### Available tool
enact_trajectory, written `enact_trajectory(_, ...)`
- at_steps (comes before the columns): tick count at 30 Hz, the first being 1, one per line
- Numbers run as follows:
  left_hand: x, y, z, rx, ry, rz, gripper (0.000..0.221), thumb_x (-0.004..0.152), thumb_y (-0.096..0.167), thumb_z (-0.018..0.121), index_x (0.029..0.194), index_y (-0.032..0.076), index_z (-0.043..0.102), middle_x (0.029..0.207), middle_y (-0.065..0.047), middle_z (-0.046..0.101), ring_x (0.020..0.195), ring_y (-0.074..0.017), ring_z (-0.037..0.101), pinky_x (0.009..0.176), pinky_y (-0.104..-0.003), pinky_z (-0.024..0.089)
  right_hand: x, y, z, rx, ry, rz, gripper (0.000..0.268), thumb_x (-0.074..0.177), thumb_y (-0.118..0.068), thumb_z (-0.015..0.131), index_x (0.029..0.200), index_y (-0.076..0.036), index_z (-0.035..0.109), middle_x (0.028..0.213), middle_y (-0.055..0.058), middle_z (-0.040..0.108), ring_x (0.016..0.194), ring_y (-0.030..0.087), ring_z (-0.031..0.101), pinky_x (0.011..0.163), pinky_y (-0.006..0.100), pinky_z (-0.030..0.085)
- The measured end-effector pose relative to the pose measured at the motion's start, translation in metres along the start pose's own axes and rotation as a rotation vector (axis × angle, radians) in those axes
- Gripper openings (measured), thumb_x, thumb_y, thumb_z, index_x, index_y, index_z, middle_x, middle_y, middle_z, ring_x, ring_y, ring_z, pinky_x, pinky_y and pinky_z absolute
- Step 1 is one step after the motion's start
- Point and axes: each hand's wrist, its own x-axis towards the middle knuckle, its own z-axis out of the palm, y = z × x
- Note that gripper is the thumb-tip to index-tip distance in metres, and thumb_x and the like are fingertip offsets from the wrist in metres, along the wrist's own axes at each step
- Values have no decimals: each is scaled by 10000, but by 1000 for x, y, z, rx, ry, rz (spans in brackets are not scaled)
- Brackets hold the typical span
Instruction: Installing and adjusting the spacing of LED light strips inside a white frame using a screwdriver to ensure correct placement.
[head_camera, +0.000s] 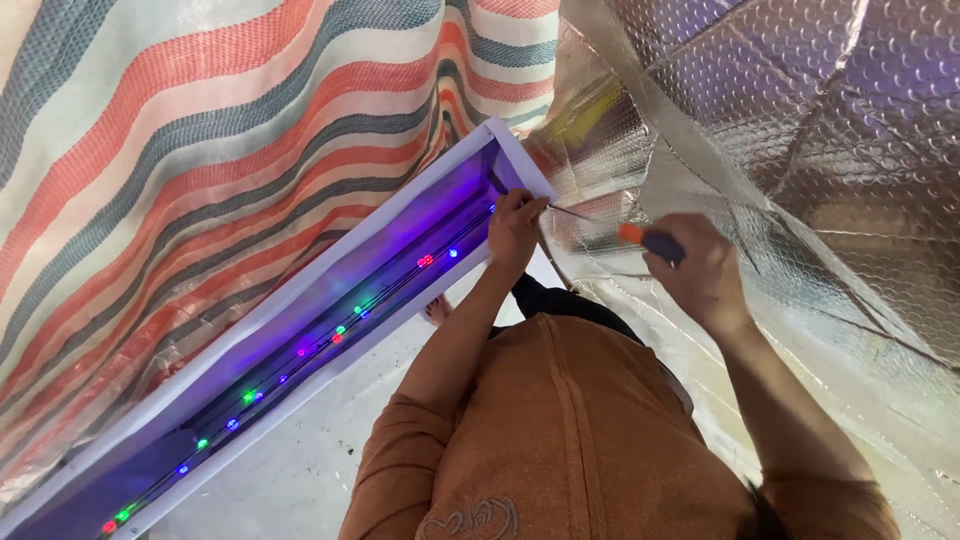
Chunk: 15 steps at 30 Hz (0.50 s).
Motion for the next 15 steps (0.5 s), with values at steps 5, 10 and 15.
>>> enact_trajectory(5,1,-2,-2,3,32,29,182,849,84,760,955,224,810,945,-18,657,869,-303,662,759,-396,571,41,-35,-1,175,82,-217,279,849,-127,861,1103,-130,745,1060,75,723,1000,320,728,829,413,588)
enact_trajectory(10,1,-8,-5,-44,-1,-6,170,860,77,761,976,194,803,950,-32,663,884,-323,670,774,-412,572,64,-81,6,147,50,-241,269,839,-127,846,1076,-136,719,984,98,693,874,366,728,725,429,607)
enact_trajectory(15,-1,-19,-3,-19,-24,-66,171,841,93,790,967,207,784,960,18,661,919,-257,677,799,-375,575,70,-100,-10,199,16,-254,249,835,-58,821,1054,-107,712,938,147,673,818,423,721,656,441,611)
